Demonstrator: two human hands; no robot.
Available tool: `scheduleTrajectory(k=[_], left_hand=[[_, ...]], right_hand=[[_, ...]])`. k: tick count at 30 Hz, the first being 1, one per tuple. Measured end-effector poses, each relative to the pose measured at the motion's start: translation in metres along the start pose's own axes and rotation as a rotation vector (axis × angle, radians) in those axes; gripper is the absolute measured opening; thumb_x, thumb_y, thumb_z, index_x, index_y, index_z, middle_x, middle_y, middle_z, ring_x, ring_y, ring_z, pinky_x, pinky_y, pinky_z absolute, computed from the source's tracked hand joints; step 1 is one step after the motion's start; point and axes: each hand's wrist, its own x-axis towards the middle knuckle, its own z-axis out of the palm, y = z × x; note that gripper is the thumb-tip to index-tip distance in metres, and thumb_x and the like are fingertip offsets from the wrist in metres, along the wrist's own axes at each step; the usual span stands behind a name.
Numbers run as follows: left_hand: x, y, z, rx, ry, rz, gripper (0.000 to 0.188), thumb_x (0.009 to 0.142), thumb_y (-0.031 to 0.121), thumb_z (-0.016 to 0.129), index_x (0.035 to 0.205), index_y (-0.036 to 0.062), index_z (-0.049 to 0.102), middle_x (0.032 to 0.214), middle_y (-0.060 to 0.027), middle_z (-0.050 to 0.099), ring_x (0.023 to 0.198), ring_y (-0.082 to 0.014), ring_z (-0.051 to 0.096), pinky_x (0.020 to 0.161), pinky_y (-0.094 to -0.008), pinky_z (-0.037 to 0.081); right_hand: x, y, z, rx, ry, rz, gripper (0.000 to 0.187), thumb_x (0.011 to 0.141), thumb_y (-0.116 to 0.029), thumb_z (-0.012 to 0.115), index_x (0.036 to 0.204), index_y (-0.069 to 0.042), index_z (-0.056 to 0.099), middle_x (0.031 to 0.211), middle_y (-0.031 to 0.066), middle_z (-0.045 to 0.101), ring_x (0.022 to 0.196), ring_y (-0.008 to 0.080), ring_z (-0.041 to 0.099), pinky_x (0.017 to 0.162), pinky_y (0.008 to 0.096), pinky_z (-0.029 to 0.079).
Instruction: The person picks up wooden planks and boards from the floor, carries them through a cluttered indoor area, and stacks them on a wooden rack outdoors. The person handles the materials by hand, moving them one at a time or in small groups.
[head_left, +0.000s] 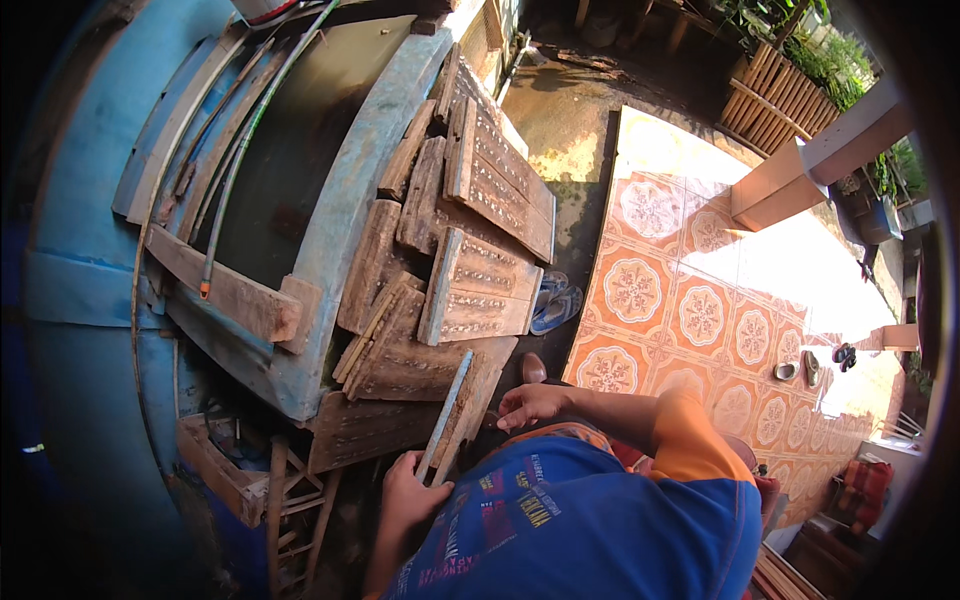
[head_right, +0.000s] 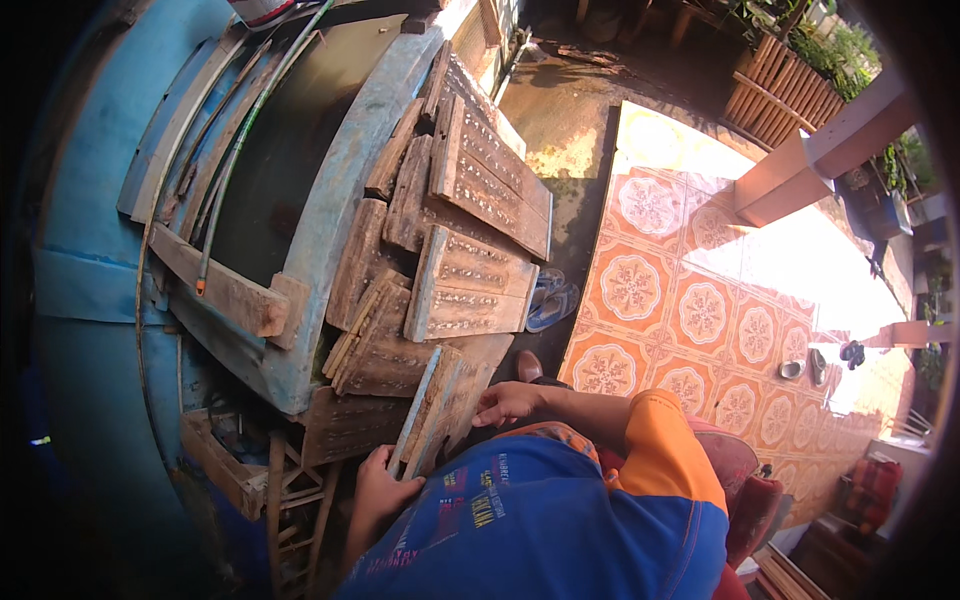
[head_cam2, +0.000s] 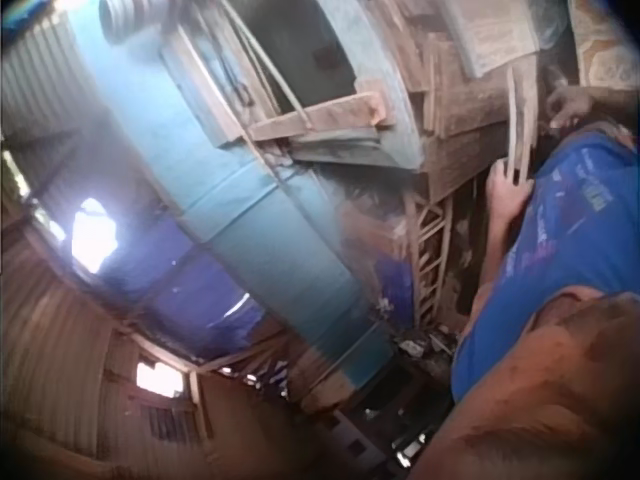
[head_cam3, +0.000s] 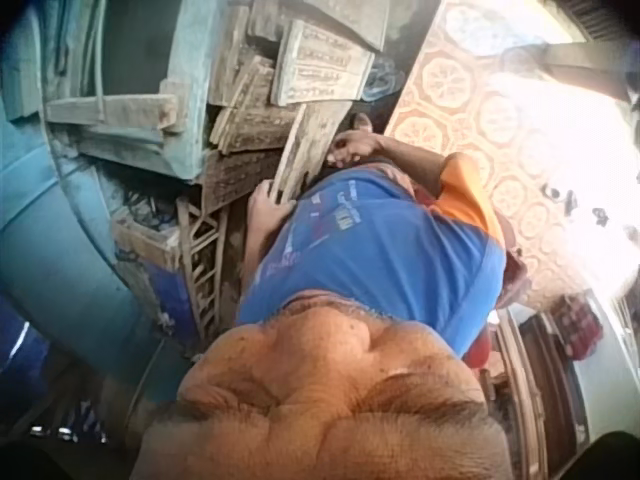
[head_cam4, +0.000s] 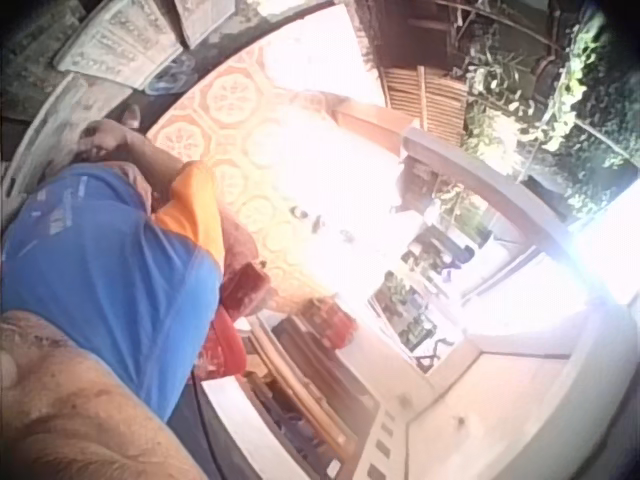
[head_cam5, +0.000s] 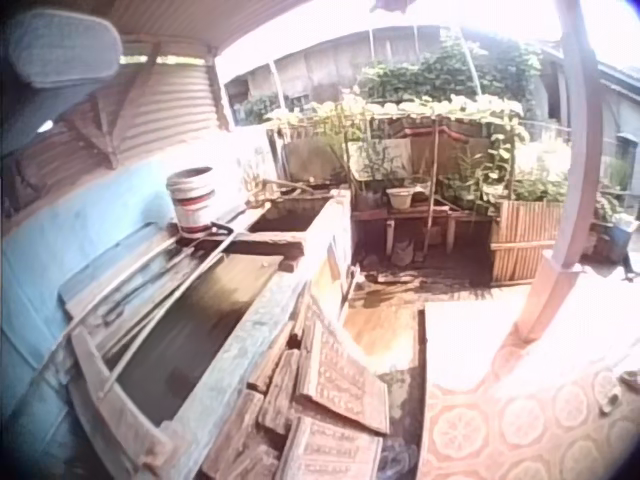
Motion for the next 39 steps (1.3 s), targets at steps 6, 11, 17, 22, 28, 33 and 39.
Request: scheduleTrajectory(k=[6, 11, 17, 22, 28, 33, 39], left_hand=[[0.027, 0.000, 0.027, 0.086, -0.049, 0.243, 0.065, 0.065, 0.032, 0.085, 0.115, -0.0015, 0.061, 0.111, -0.0192, 0.065, 0.106, -0.0352, 0.064, 0.093, -0.0420, 0.050], [0.032, -0.005, 0.055, 0.040, -0.020, 0.505, 0.076, 0.073, 0.037, 0.084, 0.132, -0.0009, 0.054, 0.116, -0.0188, 0.063, 0.108, -0.0319, 0.064, 0.093, -0.0410, 0.051], [0.062, 0.007, 0.022, -0.377, -0.051, 0.541, 0.071, 0.087, 0.041, 0.075, 0.141, 0.0025, 0.050, 0.126, -0.0173, 0.058, 0.114, -0.0274, 0.059, 0.089, -0.0386, 0.051], [0.143, 0.015, -0.044, -0.218, 0.309, 0.480, 0.060, 0.092, 0.037, 0.070, 0.139, 0.0047, 0.052, 0.134, -0.0179, 0.053, 0.125, -0.0318, 0.052, 0.102, -0.0434, 0.043], [0.302, 0.052, -0.114, 0.098, 0.557, 0.328, 0.057, 0.094, 0.039, 0.064, 0.140, 0.0069, 0.051, 0.145, -0.0210, 0.044, 0.136, -0.0374, 0.040, 0.113, -0.0486, 0.032], [0.416, 0.040, -0.141, 0.377, 0.706, -0.044, 0.061, 0.098, 0.050, 0.052, 0.151, 0.0228, 0.040, 0.161, -0.0172, 0.024, 0.149, -0.0389, 0.017, 0.119, -0.0530, 0.019], [0.463, 0.026, -0.129, 0.461, 0.582, -0.398, 0.067, 0.101, 0.056, 0.041, 0.159, 0.0348, 0.013, 0.166, -0.0109, 0.006, 0.152, -0.0365, 0.004, 0.118, -0.0637, 0.008]], right_hand=[[-0.028, -0.054, 0.111, 0.483, 0.231, -0.350, 0.061, 0.085, -0.044, 0.078, 0.121, -0.001, 0.054, 0.105, 0.0084, 0.065, 0.088, 0.0142, 0.063, 0.072, 0.0263, 0.051], [-0.040, -0.059, 0.139, 0.578, 0.663, -0.533, 0.045, 0.088, -0.027, 0.078, 0.119, -0.003, 0.056, 0.103, 0.0083, 0.066, 0.086, 0.0139, 0.065, 0.070, 0.0277, 0.054], [-0.082, -0.070, 0.084, 0.568, 0.828, -0.579, 0.039, 0.088, -0.019, 0.075, 0.117, -0.003, 0.056, 0.100, 0.0053, 0.067, 0.083, 0.0119, 0.064, 0.069, 0.0265, 0.052], [-0.108, -0.082, 0.005, 0.442, 0.899, -0.631, 0.036, 0.087, -0.017, 0.075, 0.113, 0.001, 0.058, 0.101, 0.0062, 0.067, 0.085, 0.0116, 0.062, 0.075, 0.0283, 0.051], [-0.119, -0.080, -0.126, 0.334, 1.112, -0.527, 0.042, 0.084, -0.020, 0.075, 0.112, 0.006, 0.058, 0.095, 0.0094, 0.066, 0.083, 0.0145, 0.062, 0.075, 0.0298, 0.051], [-0.110, -0.081, -0.243, 0.320, 1.172, -0.494, 0.040, 0.084, -0.016, 0.074, 0.113, 0.007, 0.058, 0.095, 0.0104, 0.067, 0.084, 0.0159, 0.063, 0.076, 0.0310, 0.052], [-0.093, -0.096, -0.359, 0.273, 1.274, -0.393, 0.045, 0.083, -0.018, 0.074, 0.118, 0.007, 0.060, 0.097, 0.0146, 0.070, 0.084, 0.0205, 0.067, 0.078, 0.0337, 0.053]])
